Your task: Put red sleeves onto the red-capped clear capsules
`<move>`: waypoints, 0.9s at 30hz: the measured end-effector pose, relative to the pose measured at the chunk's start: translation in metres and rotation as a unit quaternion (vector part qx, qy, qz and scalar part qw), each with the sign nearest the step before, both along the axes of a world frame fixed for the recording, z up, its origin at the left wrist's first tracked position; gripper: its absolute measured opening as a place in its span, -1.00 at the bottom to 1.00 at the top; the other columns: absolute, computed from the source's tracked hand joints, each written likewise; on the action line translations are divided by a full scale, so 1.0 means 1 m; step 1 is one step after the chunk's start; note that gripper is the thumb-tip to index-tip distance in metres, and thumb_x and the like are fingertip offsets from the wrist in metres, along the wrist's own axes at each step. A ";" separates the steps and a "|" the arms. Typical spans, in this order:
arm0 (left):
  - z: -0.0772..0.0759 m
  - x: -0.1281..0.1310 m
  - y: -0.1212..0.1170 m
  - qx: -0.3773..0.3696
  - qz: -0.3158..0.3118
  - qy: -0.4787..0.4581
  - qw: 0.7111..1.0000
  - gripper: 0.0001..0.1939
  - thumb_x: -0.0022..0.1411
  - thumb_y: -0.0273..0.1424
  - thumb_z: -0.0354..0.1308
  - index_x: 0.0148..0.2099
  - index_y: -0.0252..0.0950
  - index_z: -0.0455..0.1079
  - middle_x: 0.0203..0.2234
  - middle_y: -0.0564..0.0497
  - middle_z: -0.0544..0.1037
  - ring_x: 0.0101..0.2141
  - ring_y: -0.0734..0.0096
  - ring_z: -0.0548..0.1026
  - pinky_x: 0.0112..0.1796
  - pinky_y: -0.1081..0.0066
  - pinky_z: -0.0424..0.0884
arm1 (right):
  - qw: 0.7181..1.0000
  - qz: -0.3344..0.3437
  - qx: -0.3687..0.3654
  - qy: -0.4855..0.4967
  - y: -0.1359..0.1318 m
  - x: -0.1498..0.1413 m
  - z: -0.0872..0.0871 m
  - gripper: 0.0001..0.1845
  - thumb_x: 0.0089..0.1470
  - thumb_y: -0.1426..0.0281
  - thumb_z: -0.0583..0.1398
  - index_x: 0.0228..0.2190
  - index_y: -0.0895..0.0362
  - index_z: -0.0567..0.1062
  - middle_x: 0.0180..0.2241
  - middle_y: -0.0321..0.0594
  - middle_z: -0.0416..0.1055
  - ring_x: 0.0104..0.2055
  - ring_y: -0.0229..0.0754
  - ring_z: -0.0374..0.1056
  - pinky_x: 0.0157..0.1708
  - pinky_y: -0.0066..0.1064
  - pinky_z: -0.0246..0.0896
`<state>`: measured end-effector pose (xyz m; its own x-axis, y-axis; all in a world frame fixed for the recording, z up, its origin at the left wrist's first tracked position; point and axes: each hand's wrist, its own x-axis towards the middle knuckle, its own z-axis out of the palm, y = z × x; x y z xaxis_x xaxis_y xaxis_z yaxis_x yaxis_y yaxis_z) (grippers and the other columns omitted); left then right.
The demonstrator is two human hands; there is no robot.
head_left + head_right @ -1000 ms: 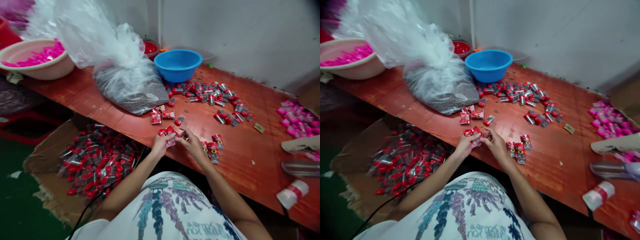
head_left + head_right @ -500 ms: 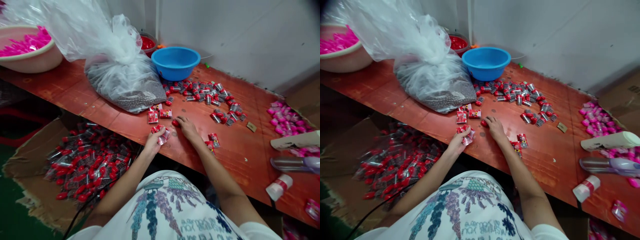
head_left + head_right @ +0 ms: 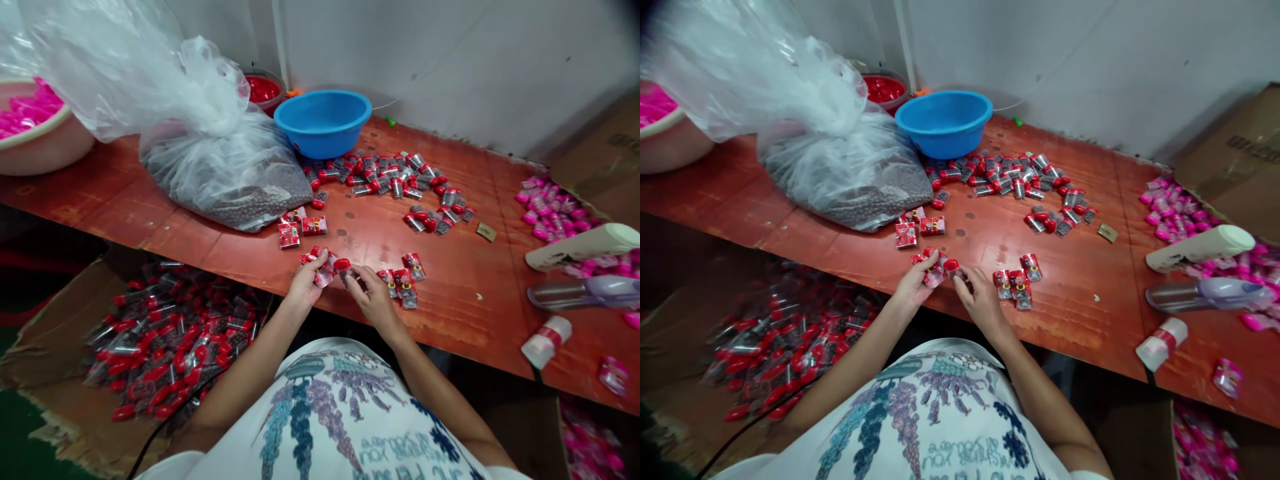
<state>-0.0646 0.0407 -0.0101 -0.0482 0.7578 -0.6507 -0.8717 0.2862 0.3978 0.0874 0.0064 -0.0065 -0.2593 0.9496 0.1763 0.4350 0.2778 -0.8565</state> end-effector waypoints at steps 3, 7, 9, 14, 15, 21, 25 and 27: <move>0.001 0.009 -0.001 0.016 -0.007 0.030 0.999 -0.89 -0.03 -0.62 0.33 -0.45 -0.43 0.44 -0.56 -0.01 0.56 -0.54 0.47 0.52 -0.38 0.45 0.48 | 0.999 -0.037 -0.023 0.033 -0.001 0.003 -0.004 -0.72 0.20 0.29 0.09 -0.12 0.11 0.49 -0.27 -0.17 0.44 -0.27 -0.17 0.37 -0.25 -0.38 0.26; -0.001 0.015 -0.005 0.046 0.018 0.098 0.994 -0.78 -0.19 -0.58 0.42 -0.45 -0.42 0.45 -0.57 0.02 0.56 -0.56 0.48 0.50 -0.41 0.45 0.46 | 0.986 -0.059 -0.098 0.121 -0.004 0.006 -0.010 -0.67 0.17 0.22 0.12 -0.09 0.09 0.48 -0.27 -0.17 0.45 -0.36 -0.20 0.37 -0.39 -0.40 0.32; -0.001 0.018 -0.007 0.066 0.021 0.125 0.990 -0.73 -0.25 -0.53 0.45 -0.44 -0.41 0.45 -0.57 0.03 0.55 -0.57 0.48 0.49 -0.43 0.45 0.44 | 0.972 -0.066 -0.141 0.174 -0.006 0.005 -0.010 -0.65 0.15 0.19 0.13 -0.10 0.08 0.47 -0.33 -0.20 0.44 -0.44 -0.22 0.36 -0.49 -0.43 0.32; 0.003 0.024 -0.011 0.107 0.014 0.163 0.981 -0.70 -0.26 -0.46 0.47 -0.43 -0.39 0.46 -0.58 0.06 0.55 -0.56 0.50 0.49 -0.43 0.47 0.43 | 0.945 -0.082 -0.185 0.257 -0.009 0.004 -0.008 -0.64 0.12 0.17 0.15 -0.12 0.10 0.47 -0.43 -0.28 0.39 -0.52 -0.27 0.33 -0.54 -0.43 0.37; 0.004 0.024 -0.012 0.112 0.009 0.165 0.980 -0.70 -0.26 -0.45 0.46 -0.42 -0.39 0.46 -0.57 0.06 0.55 -0.56 0.49 0.49 -0.44 0.47 0.42 | 0.944 -0.081 -0.186 0.261 -0.009 0.004 -0.008 -0.64 0.11 0.17 0.15 -0.12 0.10 0.47 -0.43 -0.28 0.38 -0.52 -0.28 0.33 -0.54 -0.44 0.38; 0.008 0.028 -0.014 0.117 -0.015 0.158 0.980 -0.72 -0.24 -0.43 0.47 -0.45 -0.37 0.46 -0.59 0.07 0.54 -0.56 0.48 0.50 -0.43 0.46 0.44 | 0.962 -0.036 -0.170 0.209 -0.009 0.011 -0.012 -0.61 0.12 0.18 0.15 -0.07 0.09 0.50 -0.28 -0.19 0.40 -0.44 -0.25 0.36 -0.56 -0.44 0.39; 0.012 0.029 -0.017 0.141 -0.064 0.164 0.974 -0.70 -0.24 -0.47 0.46 -0.38 -0.39 0.49 -0.51 0.01 0.59 -0.48 0.41 0.55 -0.35 0.41 0.48 | 0.979 -0.049 -0.120 0.155 -0.008 0.017 -0.013 -0.62 0.15 0.20 0.13 -0.05 0.06 0.51 -0.22 -0.16 0.41 -0.37 -0.23 0.38 -0.41 -0.41 0.42; 0.016 0.030 -0.019 0.140 -0.083 0.170 0.972 -0.70 -0.25 -0.49 0.46 -0.39 -0.40 0.49 -0.51 0.00 0.59 -0.47 0.40 0.55 -0.35 0.41 0.48 | 0.976 -0.033 -0.132 0.168 -0.008 0.019 -0.012 -0.61 0.15 0.20 0.13 -0.03 0.04 0.50 -0.23 -0.17 0.41 -0.35 -0.23 0.38 -0.38 -0.40 0.44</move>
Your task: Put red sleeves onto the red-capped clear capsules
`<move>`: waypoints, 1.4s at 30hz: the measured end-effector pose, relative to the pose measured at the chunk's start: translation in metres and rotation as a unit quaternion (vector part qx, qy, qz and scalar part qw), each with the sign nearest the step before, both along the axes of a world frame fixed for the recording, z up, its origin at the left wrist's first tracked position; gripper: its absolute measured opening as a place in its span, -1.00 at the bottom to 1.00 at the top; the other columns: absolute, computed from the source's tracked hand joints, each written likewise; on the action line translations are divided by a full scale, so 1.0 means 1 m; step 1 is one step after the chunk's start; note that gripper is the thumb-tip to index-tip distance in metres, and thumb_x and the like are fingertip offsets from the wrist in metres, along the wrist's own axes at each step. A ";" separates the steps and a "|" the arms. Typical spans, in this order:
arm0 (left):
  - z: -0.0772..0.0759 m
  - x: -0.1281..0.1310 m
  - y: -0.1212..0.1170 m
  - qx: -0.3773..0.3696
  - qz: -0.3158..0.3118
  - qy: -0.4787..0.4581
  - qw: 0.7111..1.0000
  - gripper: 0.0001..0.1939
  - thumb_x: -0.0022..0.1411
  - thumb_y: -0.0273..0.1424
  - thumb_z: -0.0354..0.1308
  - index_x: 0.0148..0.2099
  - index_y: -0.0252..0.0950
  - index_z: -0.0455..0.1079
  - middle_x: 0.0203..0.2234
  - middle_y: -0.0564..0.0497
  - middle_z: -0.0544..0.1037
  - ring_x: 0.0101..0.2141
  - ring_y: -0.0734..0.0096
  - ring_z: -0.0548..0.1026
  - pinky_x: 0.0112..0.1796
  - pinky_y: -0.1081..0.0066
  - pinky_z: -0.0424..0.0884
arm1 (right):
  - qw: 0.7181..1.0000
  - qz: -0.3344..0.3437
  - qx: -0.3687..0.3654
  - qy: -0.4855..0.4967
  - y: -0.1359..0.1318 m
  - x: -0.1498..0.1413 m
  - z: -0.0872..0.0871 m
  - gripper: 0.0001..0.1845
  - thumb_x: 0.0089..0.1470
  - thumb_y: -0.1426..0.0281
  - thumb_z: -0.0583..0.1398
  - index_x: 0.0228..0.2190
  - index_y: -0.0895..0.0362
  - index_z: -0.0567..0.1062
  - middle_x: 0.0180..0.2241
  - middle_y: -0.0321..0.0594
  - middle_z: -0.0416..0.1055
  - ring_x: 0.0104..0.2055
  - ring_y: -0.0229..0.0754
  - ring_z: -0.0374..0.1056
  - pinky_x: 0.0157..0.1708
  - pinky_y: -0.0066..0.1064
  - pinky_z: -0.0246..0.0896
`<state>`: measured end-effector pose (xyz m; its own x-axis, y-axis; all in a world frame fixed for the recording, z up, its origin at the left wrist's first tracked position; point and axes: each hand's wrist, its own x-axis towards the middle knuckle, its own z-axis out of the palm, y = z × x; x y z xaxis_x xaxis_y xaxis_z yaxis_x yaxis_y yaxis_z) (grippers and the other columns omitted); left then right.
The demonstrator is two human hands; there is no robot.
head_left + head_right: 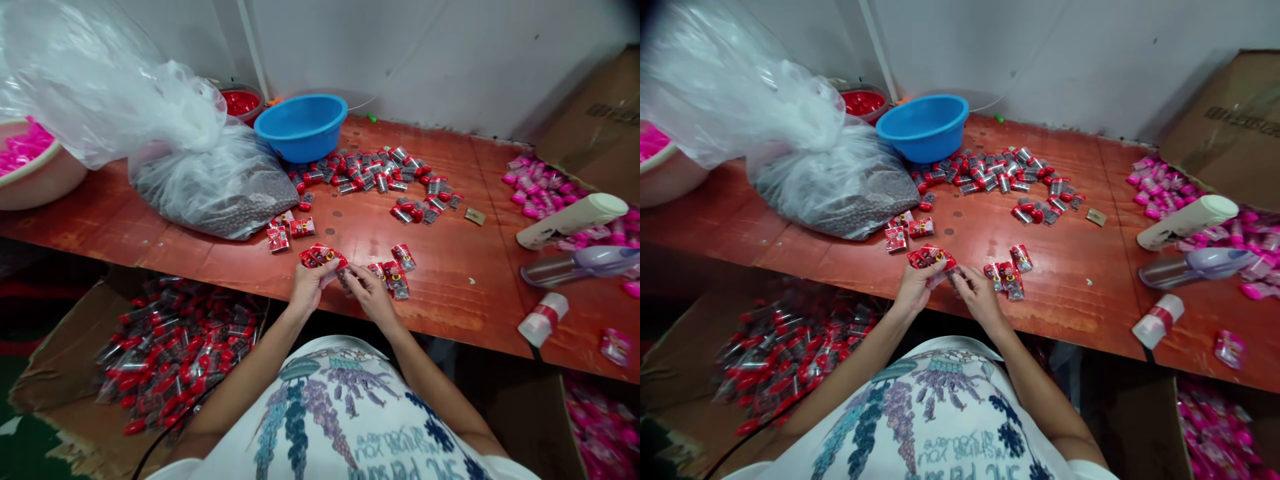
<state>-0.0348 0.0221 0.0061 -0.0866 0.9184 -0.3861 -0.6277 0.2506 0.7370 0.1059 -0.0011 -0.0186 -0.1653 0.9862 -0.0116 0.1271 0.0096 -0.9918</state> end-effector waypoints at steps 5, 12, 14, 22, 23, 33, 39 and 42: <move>0.008 0.000 -0.003 0.025 -0.004 0.002 1.000 -0.63 -0.29 -0.52 0.46 -0.33 -0.34 0.49 -0.49 0.06 0.59 -0.48 0.43 0.54 -0.35 0.42 0.47 | 0.996 0.036 -0.039 0.068 0.000 0.002 0.005 -0.58 0.13 0.19 0.15 0.01 0.01 0.47 -0.29 -0.22 0.32 -0.35 -0.24 0.32 -0.44 -0.39 0.46; 0.006 0.001 -0.003 0.036 -0.008 0.005 0.999 -0.71 -0.26 -0.52 0.45 -0.40 -0.36 0.48 -0.51 0.03 0.58 -0.49 0.43 0.53 -0.34 0.44 0.46 | 0.999 0.050 0.017 0.003 -0.002 0.008 0.015 -0.55 0.16 0.24 0.13 0.09 -0.03 0.40 -0.38 -0.28 0.25 -0.35 -0.26 0.25 -0.39 -0.43 0.38; 0.004 0.002 -0.004 0.035 -0.013 0.007 0.999 -0.75 -0.23 -0.51 0.44 -0.41 -0.37 0.49 -0.51 0.01 0.59 -0.49 0.42 0.54 -0.33 0.43 0.47 | 0.997 0.034 0.058 -0.044 -0.003 0.009 0.017 -0.56 0.17 0.28 0.13 0.09 -0.02 0.40 -0.39 -0.28 0.26 -0.34 -0.25 0.26 -0.32 -0.42 0.34; 0.006 0.002 -0.001 0.000 -0.066 -0.006 0.998 -0.70 -0.29 -0.56 0.45 -0.40 -0.39 0.50 -0.49 -0.02 0.61 -0.46 0.36 0.55 -0.32 0.38 0.49 | 0.997 -0.050 0.015 0.060 -0.008 0.001 0.004 -0.62 0.15 0.20 0.15 -0.02 0.05 0.44 -0.35 -0.27 0.38 -0.46 -0.27 0.33 -0.47 -0.44 0.32; 0.007 0.001 -0.001 -0.005 -0.072 -0.009 0.997 -0.69 -0.30 -0.55 0.46 -0.39 -0.39 0.50 -0.48 -0.03 0.61 -0.46 0.35 0.56 -0.32 0.37 0.50 | 0.996 -0.056 0.008 0.074 -0.009 0.000 0.004 -0.63 0.14 0.19 0.16 -0.04 0.05 0.44 -0.35 -0.27 0.39 -0.46 -0.27 0.33 -0.47 -0.43 0.32; 0.007 0.007 -0.005 0.010 -0.032 0.028 0.999 -0.71 -0.28 -0.46 0.47 -0.43 -0.37 0.50 -0.53 0.01 0.59 -0.52 0.40 0.53 -0.38 0.40 0.49 | 0.993 -0.086 0.076 -0.002 -0.013 0.002 0.010 -0.69 0.12 0.25 0.20 -0.09 0.04 0.49 -0.27 -0.21 0.44 -0.32 -0.21 0.38 -0.31 -0.37 0.34; 0.011 0.001 -0.004 0.021 -0.096 0.032 0.995 -0.71 -0.28 -0.49 0.47 -0.41 -0.38 0.52 -0.49 -0.05 0.61 -0.47 0.34 0.54 -0.34 0.36 0.51 | 0.990 -0.091 -0.017 0.109 -0.011 0.000 0.007 -0.67 0.07 0.19 0.23 -0.15 0.09 0.48 -0.37 -0.26 0.48 -0.45 -0.26 0.37 -0.44 -0.42 0.35; 0.014 0.000 -0.005 0.029 -0.083 0.031 0.996 -0.71 -0.26 -0.50 0.46 -0.38 -0.37 0.53 -0.48 -0.03 0.61 -0.46 0.34 0.55 -0.33 0.35 0.51 | 0.990 -0.101 -0.004 0.102 -0.012 0.001 0.007 -0.67 0.08 0.20 0.23 -0.14 0.08 0.48 -0.37 -0.27 0.47 -0.45 -0.27 0.37 -0.43 -0.42 0.34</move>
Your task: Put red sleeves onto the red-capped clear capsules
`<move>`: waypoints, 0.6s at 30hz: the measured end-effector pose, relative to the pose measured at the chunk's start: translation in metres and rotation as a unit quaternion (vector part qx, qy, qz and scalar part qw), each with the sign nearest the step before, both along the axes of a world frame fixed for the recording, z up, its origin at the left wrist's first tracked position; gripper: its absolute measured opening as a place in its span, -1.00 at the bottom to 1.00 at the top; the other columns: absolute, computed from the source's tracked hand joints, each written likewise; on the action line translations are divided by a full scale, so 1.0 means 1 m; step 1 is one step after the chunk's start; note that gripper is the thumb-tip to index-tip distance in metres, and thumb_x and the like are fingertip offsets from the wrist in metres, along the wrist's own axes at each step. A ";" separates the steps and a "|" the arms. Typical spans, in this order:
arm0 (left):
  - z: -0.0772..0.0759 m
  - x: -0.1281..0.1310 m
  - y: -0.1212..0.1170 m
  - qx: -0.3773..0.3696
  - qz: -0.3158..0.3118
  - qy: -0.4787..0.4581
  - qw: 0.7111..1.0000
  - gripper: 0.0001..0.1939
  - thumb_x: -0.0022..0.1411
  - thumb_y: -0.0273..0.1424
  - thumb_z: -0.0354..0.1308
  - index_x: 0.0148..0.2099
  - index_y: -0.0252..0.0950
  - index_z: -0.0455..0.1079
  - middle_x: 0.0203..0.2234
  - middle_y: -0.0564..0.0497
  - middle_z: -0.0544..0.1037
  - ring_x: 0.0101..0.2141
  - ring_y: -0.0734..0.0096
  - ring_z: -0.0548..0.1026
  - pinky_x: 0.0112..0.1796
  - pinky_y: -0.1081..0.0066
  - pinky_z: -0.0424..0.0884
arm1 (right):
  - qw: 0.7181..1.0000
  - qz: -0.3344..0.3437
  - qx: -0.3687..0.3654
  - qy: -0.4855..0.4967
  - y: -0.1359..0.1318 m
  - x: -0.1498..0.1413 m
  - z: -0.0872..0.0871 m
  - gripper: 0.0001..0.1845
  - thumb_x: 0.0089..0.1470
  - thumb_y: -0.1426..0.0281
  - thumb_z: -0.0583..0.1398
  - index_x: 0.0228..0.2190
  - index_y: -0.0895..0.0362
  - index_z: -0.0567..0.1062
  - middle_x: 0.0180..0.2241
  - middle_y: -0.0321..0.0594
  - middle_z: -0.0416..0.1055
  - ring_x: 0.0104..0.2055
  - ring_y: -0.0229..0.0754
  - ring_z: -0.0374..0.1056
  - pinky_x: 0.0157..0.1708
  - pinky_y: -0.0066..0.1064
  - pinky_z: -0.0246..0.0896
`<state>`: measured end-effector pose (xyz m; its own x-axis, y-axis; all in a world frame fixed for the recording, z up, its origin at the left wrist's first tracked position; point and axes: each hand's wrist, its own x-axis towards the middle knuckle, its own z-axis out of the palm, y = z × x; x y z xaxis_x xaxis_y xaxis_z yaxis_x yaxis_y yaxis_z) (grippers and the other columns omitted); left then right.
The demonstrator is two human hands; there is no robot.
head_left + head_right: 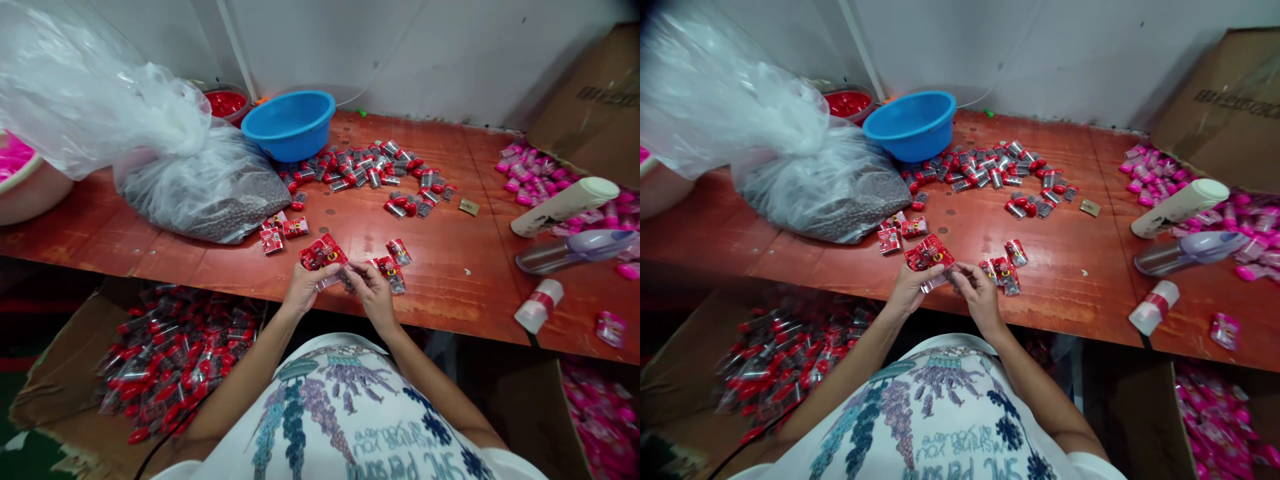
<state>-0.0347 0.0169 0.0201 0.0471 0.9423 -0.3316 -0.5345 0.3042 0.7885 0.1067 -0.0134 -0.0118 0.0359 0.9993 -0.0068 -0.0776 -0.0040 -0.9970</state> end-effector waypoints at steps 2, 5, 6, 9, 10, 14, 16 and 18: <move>0.001 0.001 -0.001 0.003 0.018 0.003 1.000 -0.72 -0.26 -0.49 0.46 -0.40 -0.36 0.52 -0.49 -0.02 0.60 -0.48 0.36 0.54 -0.33 0.36 0.50 | 0.999 -0.001 0.021 -0.036 -0.001 0.001 0.000 -0.68 0.09 0.20 0.23 -0.13 0.07 0.49 -0.33 -0.25 0.47 -0.42 -0.26 0.37 -0.40 -0.41 0.34; 0.000 0.003 -0.001 0.006 0.014 0.034 0.999 -0.76 -0.24 -0.47 0.45 -0.44 -0.37 0.52 -0.52 -0.02 0.59 -0.50 0.36 0.53 -0.35 0.37 0.48 | 0.996 -0.002 0.041 -0.075 -0.001 0.000 -0.001 -0.67 0.08 0.20 0.23 -0.13 0.06 0.49 -0.27 -0.21 0.46 -0.36 -0.24 0.38 -0.37 -0.40 0.35; 0.000 0.003 0.000 0.008 0.013 0.048 0.999 -0.76 -0.24 -0.46 0.45 -0.44 -0.37 0.52 -0.53 -0.02 0.58 -0.51 0.37 0.52 -0.37 0.38 0.48 | 0.998 -0.001 0.027 -0.061 0.000 -0.001 -0.001 -0.67 0.08 0.18 0.22 -0.14 0.07 0.49 -0.29 -0.22 0.46 -0.38 -0.25 0.38 -0.41 -0.41 0.35; -0.001 -0.002 0.003 -0.003 0.003 0.083 0.997 -0.74 -0.27 -0.46 0.46 -0.44 -0.37 0.53 -0.55 -0.01 0.58 -0.53 0.38 0.51 -0.41 0.41 0.46 | 0.998 0.014 -0.058 0.033 0.004 -0.004 -0.002 -0.64 0.08 0.12 0.19 -0.19 0.11 0.48 -0.43 -0.28 0.46 -0.55 -0.29 0.34 -0.60 -0.46 0.28; -0.002 -0.003 0.004 -0.009 -0.007 0.086 0.996 -0.73 -0.28 -0.46 0.47 -0.43 -0.37 0.53 -0.54 -0.02 0.58 -0.53 0.38 0.51 -0.41 0.40 0.47 | 0.995 0.019 -0.077 0.054 0.005 -0.004 -0.002 -0.63 0.07 0.10 0.19 -0.21 0.12 0.48 -0.46 -0.29 0.45 -0.58 -0.29 0.32 -0.64 -0.47 0.26; -0.003 -0.005 0.006 -0.009 -0.036 0.075 0.997 -0.73 -0.27 -0.46 0.46 -0.41 -0.37 0.54 -0.50 -0.05 0.60 -0.50 0.34 0.53 -0.38 0.37 0.49 | 1.000 0.002 -0.007 -0.006 0.004 -0.003 -0.004 -0.67 0.07 0.18 0.22 -0.17 0.10 0.49 -0.35 -0.25 0.49 -0.44 -0.26 0.39 -0.44 -0.41 0.36; -0.003 -0.003 0.005 -0.007 -0.036 0.083 0.996 -0.74 -0.24 -0.44 0.45 -0.40 -0.38 0.55 -0.50 -0.06 0.60 -0.51 0.34 0.53 -0.39 0.38 0.48 | 0.998 -0.013 0.034 -0.048 0.003 -0.002 -0.005 -0.70 0.10 0.22 0.21 -0.14 0.07 0.48 -0.26 -0.22 0.49 -0.33 -0.23 0.41 -0.31 -0.38 0.37; -0.003 0.000 0.004 -0.011 -0.042 0.098 0.994 -0.73 -0.22 -0.42 0.45 -0.38 -0.39 0.56 -0.50 -0.06 0.60 -0.51 0.35 0.53 -0.42 0.41 0.47 | 0.999 -0.020 0.031 -0.038 0.003 -0.001 -0.006 -0.70 0.12 0.23 0.18 -0.12 0.06 0.46 -0.24 -0.20 0.48 -0.29 -0.21 0.41 -0.31 -0.38 0.37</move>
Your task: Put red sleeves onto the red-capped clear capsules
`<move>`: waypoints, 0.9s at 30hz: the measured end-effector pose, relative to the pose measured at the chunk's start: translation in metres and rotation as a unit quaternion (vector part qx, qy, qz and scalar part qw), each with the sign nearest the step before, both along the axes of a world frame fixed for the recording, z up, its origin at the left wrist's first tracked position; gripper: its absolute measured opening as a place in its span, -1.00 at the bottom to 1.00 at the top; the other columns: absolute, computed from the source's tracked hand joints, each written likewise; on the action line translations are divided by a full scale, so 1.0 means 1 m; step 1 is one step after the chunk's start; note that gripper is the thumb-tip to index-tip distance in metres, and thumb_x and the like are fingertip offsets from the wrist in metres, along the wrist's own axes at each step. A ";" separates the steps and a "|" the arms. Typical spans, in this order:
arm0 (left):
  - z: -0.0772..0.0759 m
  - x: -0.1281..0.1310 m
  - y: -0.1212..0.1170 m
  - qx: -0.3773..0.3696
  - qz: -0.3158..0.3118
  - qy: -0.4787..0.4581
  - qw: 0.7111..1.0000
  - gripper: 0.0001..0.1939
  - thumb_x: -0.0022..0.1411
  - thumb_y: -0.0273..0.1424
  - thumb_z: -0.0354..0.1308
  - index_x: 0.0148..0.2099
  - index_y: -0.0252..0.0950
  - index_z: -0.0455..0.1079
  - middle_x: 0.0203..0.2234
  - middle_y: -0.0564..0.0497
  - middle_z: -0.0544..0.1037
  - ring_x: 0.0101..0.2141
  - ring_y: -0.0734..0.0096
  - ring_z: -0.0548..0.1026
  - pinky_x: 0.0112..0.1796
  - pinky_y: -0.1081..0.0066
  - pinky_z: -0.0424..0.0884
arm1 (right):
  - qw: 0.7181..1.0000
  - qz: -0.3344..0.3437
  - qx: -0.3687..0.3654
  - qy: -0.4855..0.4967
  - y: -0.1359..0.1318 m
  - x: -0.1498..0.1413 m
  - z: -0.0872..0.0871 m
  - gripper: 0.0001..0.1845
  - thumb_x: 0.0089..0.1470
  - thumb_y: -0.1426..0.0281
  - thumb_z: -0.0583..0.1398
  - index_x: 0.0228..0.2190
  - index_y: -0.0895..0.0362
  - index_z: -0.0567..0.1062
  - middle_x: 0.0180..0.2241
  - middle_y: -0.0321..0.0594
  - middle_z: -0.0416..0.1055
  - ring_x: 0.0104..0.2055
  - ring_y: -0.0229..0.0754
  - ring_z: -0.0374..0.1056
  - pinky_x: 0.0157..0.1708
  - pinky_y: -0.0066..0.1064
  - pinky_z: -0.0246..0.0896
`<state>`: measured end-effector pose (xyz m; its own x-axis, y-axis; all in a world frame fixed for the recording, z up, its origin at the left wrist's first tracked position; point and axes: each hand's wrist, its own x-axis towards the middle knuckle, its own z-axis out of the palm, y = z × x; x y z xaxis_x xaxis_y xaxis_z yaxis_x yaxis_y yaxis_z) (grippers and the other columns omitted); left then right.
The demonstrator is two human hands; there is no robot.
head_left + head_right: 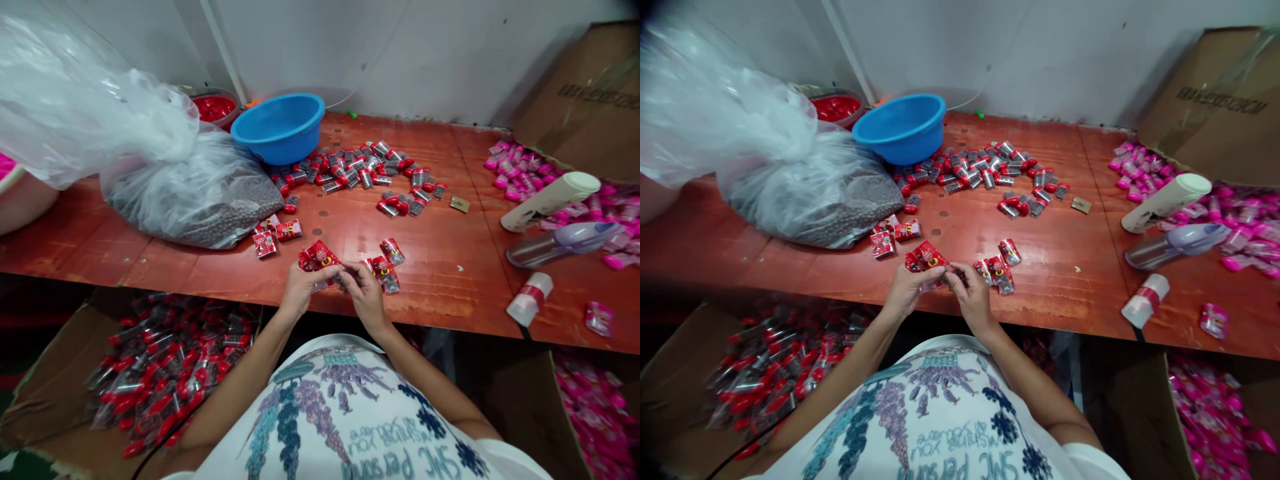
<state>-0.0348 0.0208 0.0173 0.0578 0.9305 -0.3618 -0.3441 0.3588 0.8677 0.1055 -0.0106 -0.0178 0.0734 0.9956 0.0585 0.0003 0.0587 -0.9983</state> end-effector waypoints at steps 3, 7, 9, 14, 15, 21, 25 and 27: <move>0.000 0.001 0.000 -0.005 0.003 0.011 1.000 -0.72 -0.23 -0.41 0.46 -0.38 -0.38 0.55 -0.49 -0.07 0.61 -0.50 0.34 0.54 -0.42 0.41 0.47 | 0.997 0.039 -0.037 0.050 0.001 0.003 -0.002 -0.60 0.08 0.24 0.21 -0.03 0.04 0.41 -0.20 -0.20 0.47 -0.25 -0.19 0.43 -0.30 -0.37 0.39; -0.004 -0.001 0.002 0.002 0.025 0.017 1.000 -0.72 -0.23 -0.40 0.45 -0.38 -0.36 0.53 -0.48 -0.05 0.61 -0.49 0.34 0.54 -0.39 0.40 0.48 | 0.990 0.102 -0.062 0.076 0.001 0.011 -0.008 -0.48 0.02 0.31 0.26 0.05 0.01 0.37 -0.04 -0.17 0.42 -0.11 -0.14 0.41 -0.17 -0.31 0.39; -0.007 0.000 0.002 -0.005 0.011 0.029 0.999 -0.70 -0.22 -0.40 0.45 -0.36 -0.37 0.54 -0.48 -0.06 0.61 -0.49 0.33 0.54 -0.40 0.40 0.48 | 0.991 0.097 -0.059 0.074 0.001 0.015 -0.014 -0.50 0.04 0.33 0.24 0.05 0.00 0.39 -0.01 -0.17 0.42 -0.06 -0.12 0.39 -0.13 -0.29 0.37; -0.012 0.004 0.002 0.006 -0.018 0.042 0.999 -0.70 -0.26 -0.42 0.46 -0.38 -0.38 0.53 -0.48 -0.06 0.60 -0.48 0.35 0.53 -0.41 0.42 0.47 | 0.993 0.107 -0.037 0.036 0.001 0.025 -0.022 -0.53 0.05 0.35 0.24 0.04 0.00 0.44 -0.03 -0.19 0.41 -0.02 -0.11 0.35 -0.09 -0.28 0.33; -0.012 0.005 0.001 0.011 -0.014 0.039 0.999 -0.70 -0.26 -0.42 0.46 -0.39 -0.38 0.53 -0.49 -0.05 0.60 -0.48 0.36 0.53 -0.40 0.42 0.47 | 0.994 0.107 -0.031 0.019 0.001 0.026 -0.021 -0.53 0.06 0.35 0.23 0.04 0.00 0.44 -0.06 -0.18 0.41 -0.05 -0.12 0.35 -0.09 -0.28 0.32; -0.015 0.017 -0.004 0.021 0.047 0.050 0.997 -0.71 -0.24 -0.39 0.46 -0.43 -0.38 0.48 -0.58 0.06 0.54 -0.57 0.48 0.45 -0.50 0.49 0.42 | 0.990 0.056 0.050 -0.117 -0.009 0.024 -0.006 -0.53 0.14 0.38 0.16 0.10 0.00 0.39 -0.22 -0.19 0.35 -0.16 -0.18 0.33 -0.10 -0.33 0.26; -0.017 0.019 -0.006 0.017 0.040 0.048 0.998 -0.70 -0.24 -0.39 0.46 -0.41 -0.37 0.47 -0.55 0.05 0.55 -0.56 0.47 0.47 -0.47 0.48 0.43 | 0.996 0.052 0.017 -0.065 -0.009 0.021 -0.009 -0.54 0.09 0.35 0.20 0.07 -0.02 0.43 -0.21 -0.20 0.37 -0.15 -0.17 0.33 -0.10 -0.33 0.28; -0.017 0.018 -0.007 0.008 0.005 0.042 0.999 -0.69 -0.24 -0.40 0.46 -0.39 -0.37 0.49 -0.53 0.03 0.56 -0.55 0.45 0.48 -0.47 0.46 0.43 | 0.998 0.062 -0.024 0.012 -0.007 0.021 -0.012 -0.52 0.05 0.33 0.23 0.05 -0.02 0.44 -0.18 -0.21 0.40 -0.18 -0.16 0.36 -0.16 -0.33 0.33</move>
